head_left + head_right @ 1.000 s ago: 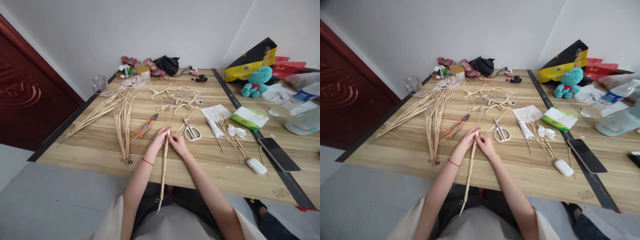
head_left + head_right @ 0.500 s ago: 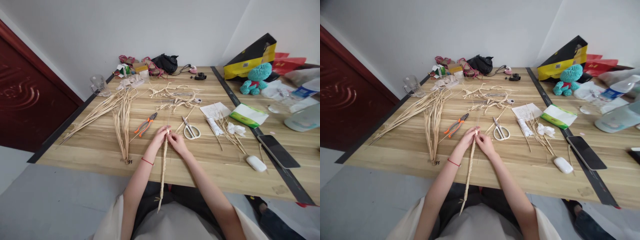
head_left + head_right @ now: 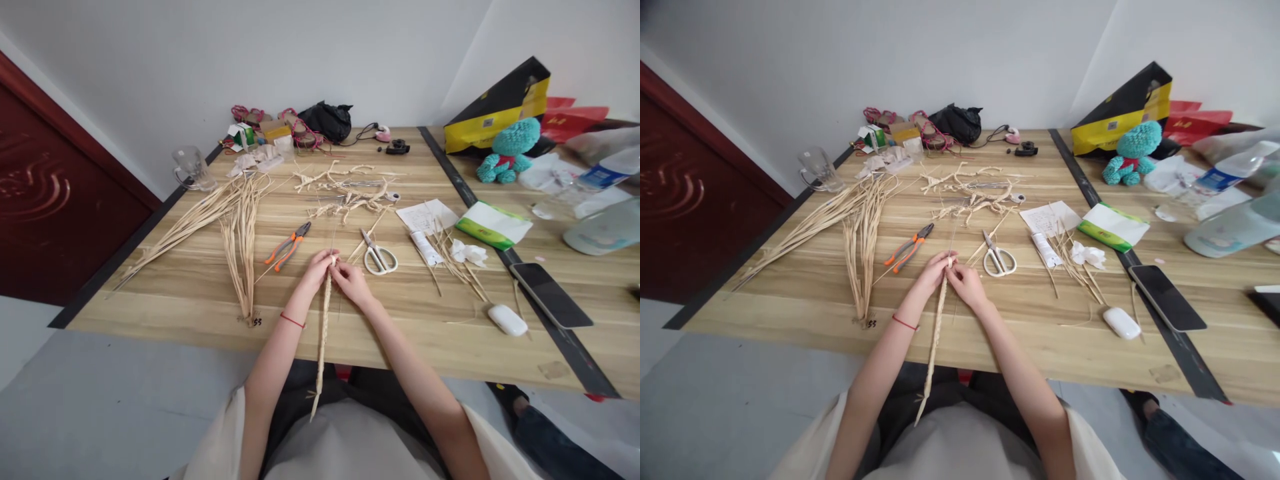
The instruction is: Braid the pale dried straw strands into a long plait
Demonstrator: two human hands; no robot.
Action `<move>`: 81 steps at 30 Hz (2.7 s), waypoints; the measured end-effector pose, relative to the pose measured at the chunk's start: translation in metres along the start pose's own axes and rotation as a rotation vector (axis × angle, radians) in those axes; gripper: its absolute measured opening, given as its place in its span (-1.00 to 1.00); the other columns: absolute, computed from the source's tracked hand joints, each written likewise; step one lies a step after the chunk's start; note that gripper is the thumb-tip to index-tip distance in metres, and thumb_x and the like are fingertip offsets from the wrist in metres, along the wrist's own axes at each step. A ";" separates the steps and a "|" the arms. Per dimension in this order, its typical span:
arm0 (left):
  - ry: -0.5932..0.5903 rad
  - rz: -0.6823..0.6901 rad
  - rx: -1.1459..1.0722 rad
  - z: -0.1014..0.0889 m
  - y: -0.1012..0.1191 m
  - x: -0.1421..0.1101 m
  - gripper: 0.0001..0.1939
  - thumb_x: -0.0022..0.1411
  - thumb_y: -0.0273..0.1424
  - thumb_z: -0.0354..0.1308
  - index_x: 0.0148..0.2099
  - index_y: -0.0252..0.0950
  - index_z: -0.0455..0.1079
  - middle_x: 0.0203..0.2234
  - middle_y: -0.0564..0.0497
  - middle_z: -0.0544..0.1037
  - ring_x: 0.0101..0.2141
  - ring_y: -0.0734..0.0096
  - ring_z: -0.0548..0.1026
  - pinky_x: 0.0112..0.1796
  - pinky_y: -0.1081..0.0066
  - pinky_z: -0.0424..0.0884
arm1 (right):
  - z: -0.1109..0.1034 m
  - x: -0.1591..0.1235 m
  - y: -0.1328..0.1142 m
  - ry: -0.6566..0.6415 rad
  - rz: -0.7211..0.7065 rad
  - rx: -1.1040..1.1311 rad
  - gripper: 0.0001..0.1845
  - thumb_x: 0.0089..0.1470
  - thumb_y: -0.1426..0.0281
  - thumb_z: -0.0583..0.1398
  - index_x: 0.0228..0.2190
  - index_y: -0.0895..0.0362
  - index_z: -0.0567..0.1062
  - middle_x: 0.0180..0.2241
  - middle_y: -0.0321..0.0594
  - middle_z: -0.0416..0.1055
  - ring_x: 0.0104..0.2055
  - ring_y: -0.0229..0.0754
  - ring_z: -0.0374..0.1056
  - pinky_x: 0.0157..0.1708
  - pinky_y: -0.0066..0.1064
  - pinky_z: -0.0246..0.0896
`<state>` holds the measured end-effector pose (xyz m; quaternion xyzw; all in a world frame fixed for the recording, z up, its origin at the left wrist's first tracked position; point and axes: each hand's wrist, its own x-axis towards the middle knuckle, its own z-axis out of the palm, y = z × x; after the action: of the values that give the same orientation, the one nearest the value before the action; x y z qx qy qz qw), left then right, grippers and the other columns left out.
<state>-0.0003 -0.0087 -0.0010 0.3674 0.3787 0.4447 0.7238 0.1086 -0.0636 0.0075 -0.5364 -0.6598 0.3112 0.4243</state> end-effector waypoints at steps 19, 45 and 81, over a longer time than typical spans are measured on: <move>0.016 0.001 0.031 0.000 0.000 -0.001 -0.78 -0.09 -0.48 0.17 -0.29 -0.38 0.38 -0.50 0.05 0.45 -0.47 0.57 0.38 -0.42 0.54 0.23 | 0.001 -0.001 0.001 0.005 -0.004 -0.001 -0.57 0.10 0.15 0.01 -0.68 0.13 0.23 -0.68 -0.34 0.16 -0.59 -0.31 0.05 -0.54 -0.45 -0.04; 0.013 0.023 0.060 -0.001 -0.002 0.001 -0.78 -0.10 -0.45 0.17 -0.31 -0.37 0.36 -0.52 0.07 0.43 -0.50 0.57 0.37 -0.39 0.52 0.25 | 0.002 0.001 0.004 -0.004 0.006 0.029 -0.57 0.08 0.16 0.03 -0.69 0.13 0.26 -0.68 -0.32 0.21 -0.60 -0.31 0.06 -0.54 -0.45 -0.03; -0.077 0.057 0.130 -0.004 -0.006 0.001 -0.74 -0.03 -0.40 0.17 -0.23 -0.38 0.37 -0.47 0.05 0.44 -0.51 0.59 0.37 -0.46 0.56 0.27 | -0.002 0.000 0.010 0.250 0.047 0.059 -0.67 0.09 0.16 0.04 -0.55 0.12 0.31 -0.62 -0.32 0.29 -0.56 -0.27 0.17 -0.50 -0.45 0.05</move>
<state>-0.0012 -0.0096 -0.0084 0.4411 0.3681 0.4251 0.6995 0.1146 -0.0614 -0.0005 -0.5735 -0.5798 0.2710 0.5114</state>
